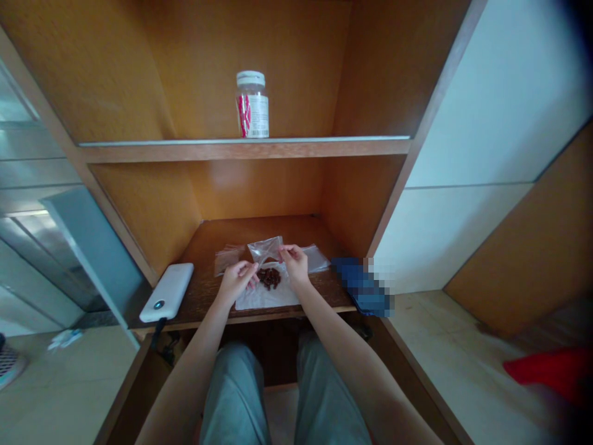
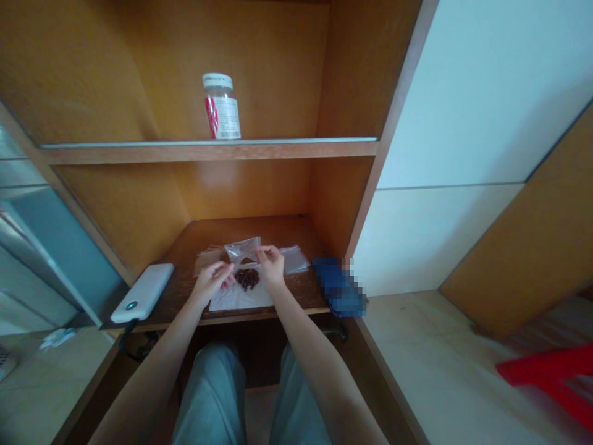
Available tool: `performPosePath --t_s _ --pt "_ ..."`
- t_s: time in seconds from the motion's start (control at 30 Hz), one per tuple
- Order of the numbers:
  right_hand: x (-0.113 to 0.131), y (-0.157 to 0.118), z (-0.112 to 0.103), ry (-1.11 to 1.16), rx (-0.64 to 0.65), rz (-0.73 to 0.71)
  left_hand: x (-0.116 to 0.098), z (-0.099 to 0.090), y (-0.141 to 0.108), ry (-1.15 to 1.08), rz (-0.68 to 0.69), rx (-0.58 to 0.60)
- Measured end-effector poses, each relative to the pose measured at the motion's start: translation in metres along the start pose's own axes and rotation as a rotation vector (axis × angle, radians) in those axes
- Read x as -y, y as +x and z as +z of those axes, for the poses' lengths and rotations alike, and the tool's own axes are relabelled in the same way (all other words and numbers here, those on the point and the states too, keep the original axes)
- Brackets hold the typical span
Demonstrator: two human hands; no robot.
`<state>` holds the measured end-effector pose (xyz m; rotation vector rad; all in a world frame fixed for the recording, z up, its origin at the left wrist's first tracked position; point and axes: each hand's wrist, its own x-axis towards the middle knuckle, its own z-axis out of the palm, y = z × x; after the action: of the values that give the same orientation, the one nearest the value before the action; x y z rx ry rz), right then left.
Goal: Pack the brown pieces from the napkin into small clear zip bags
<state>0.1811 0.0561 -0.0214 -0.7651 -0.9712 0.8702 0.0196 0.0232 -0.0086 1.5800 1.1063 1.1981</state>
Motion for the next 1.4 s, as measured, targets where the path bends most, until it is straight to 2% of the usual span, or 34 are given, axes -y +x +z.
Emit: performPosePath --t_s 0.07,0.33,0.57,0.7,0.8,0.9,1.0,1.13,1.4 --pt "0.001 0.000 -0.001 0.007 -0.010 0.002 -0.001 0.000 -0.002 0.029 -0.001 0.024" --pt "0.004 -0.004 0.000 0.041 0.055 -0.010 -0.003 -0.001 -0.002 -0.005 -0.013 -0.003" --pt "0.003 -0.003 -0.001 0.098 0.020 0.002 -0.002 -0.003 -0.002 -0.066 -0.036 -0.020" --pt "0.007 -0.005 0.000 0.072 0.082 0.030 -0.006 -0.002 -0.002 -0.106 -0.021 -0.052" --pt "0.009 -0.006 0.000 0.045 0.133 0.053 -0.007 -0.001 -0.002 -0.092 -0.037 0.038" --pt "0.009 -0.006 0.000 0.078 0.105 0.070 -0.003 -0.001 -0.002 -0.081 -0.036 0.139" --pt "0.011 -0.006 0.000 0.159 0.089 0.123 -0.001 -0.001 -0.001 -0.101 -0.017 0.091" --pt "0.011 -0.007 0.001 0.209 0.160 0.214 -0.002 -0.002 -0.001 -0.129 0.013 -0.020" --pt "0.006 -0.005 -0.001 0.189 0.148 0.198 -0.003 -0.003 -0.002 -0.059 -0.023 0.025"
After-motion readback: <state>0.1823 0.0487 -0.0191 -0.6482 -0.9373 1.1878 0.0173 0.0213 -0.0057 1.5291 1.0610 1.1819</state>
